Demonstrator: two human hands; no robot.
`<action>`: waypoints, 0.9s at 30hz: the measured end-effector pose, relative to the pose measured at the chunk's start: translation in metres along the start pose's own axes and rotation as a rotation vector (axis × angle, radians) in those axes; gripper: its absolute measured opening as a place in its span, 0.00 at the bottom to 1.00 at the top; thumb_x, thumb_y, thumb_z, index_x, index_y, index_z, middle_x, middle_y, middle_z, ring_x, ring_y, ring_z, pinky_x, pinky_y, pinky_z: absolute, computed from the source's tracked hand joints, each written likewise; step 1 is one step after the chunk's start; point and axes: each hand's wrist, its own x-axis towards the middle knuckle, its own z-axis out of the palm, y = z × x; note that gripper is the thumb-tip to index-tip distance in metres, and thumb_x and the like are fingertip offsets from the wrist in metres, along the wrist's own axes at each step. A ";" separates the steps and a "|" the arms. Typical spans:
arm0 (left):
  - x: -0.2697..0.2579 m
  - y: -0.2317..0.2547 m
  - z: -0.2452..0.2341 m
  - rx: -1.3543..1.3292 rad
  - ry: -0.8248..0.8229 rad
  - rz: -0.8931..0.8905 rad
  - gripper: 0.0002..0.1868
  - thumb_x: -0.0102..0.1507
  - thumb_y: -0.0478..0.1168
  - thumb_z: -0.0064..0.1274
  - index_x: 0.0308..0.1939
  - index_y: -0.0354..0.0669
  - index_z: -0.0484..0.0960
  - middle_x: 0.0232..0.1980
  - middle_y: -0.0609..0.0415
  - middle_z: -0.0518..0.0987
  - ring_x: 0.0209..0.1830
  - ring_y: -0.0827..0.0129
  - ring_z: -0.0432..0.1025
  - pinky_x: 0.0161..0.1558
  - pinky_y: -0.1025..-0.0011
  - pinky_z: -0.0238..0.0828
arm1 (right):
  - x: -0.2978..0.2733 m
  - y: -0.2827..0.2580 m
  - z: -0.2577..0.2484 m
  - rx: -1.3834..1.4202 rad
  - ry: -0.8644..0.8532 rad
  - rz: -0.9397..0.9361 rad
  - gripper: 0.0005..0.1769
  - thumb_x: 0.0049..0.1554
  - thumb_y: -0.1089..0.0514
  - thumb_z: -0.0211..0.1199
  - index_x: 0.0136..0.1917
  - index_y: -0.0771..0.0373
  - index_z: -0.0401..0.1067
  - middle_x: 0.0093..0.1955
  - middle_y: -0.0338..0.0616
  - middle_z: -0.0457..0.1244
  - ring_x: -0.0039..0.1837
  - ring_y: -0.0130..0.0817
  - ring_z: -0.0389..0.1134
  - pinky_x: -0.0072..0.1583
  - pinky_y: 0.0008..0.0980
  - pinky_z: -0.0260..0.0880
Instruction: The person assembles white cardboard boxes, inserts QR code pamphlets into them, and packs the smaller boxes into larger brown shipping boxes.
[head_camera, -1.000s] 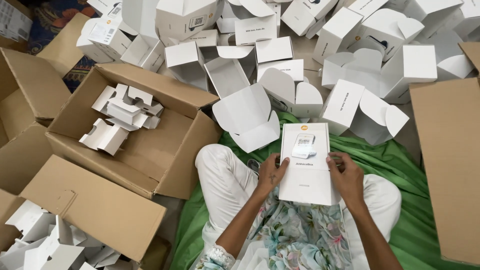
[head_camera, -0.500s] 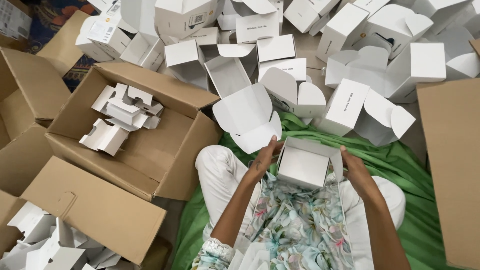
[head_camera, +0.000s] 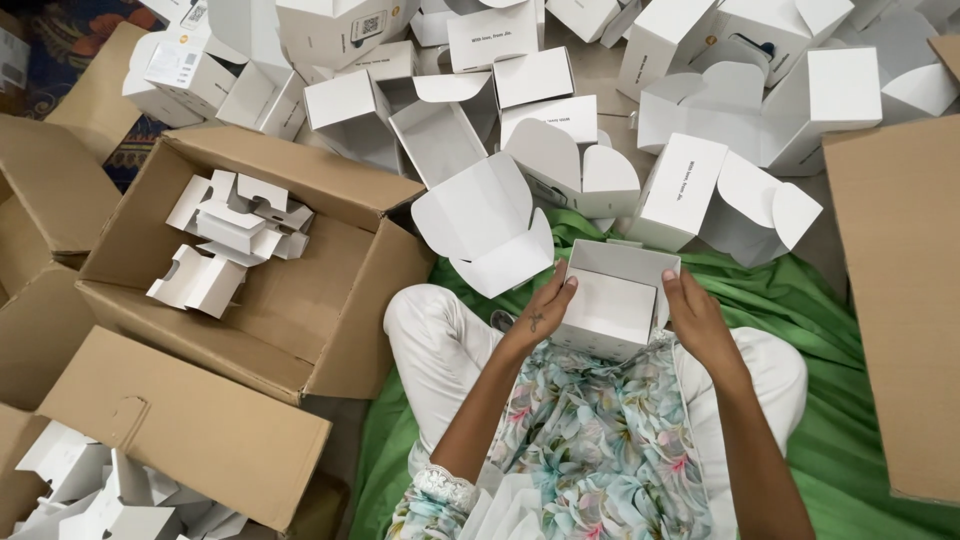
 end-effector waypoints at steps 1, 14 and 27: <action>-0.002 -0.002 -0.001 0.001 -0.001 0.000 0.43 0.72 0.60 0.37 0.79 0.29 0.48 0.83 0.34 0.49 0.84 0.51 0.42 0.77 0.65 0.39 | -0.006 -0.014 -0.002 0.001 0.001 0.001 0.27 0.71 0.40 0.46 0.57 0.68 0.67 0.41 0.56 0.65 0.42 0.45 0.67 0.49 0.44 0.65; -0.021 -0.028 -0.003 0.081 -0.164 0.162 0.46 0.72 0.54 0.37 0.81 0.38 0.26 0.86 0.39 0.30 0.86 0.52 0.29 0.79 0.62 0.32 | -0.025 -0.037 -0.008 -0.016 -0.158 0.109 0.32 0.65 0.42 0.45 0.75 0.61 0.59 0.48 0.59 0.69 0.42 0.47 0.75 0.47 0.41 0.74; -0.032 -0.011 0.003 0.186 -0.178 0.263 0.67 0.57 0.34 0.63 0.81 0.40 0.22 0.86 0.33 0.27 0.87 0.47 0.28 0.81 0.57 0.31 | -0.025 -0.053 -0.018 -0.053 -0.156 0.114 0.25 0.66 0.47 0.45 0.63 0.70 0.66 0.37 0.64 0.68 0.38 0.52 0.75 0.43 0.43 0.73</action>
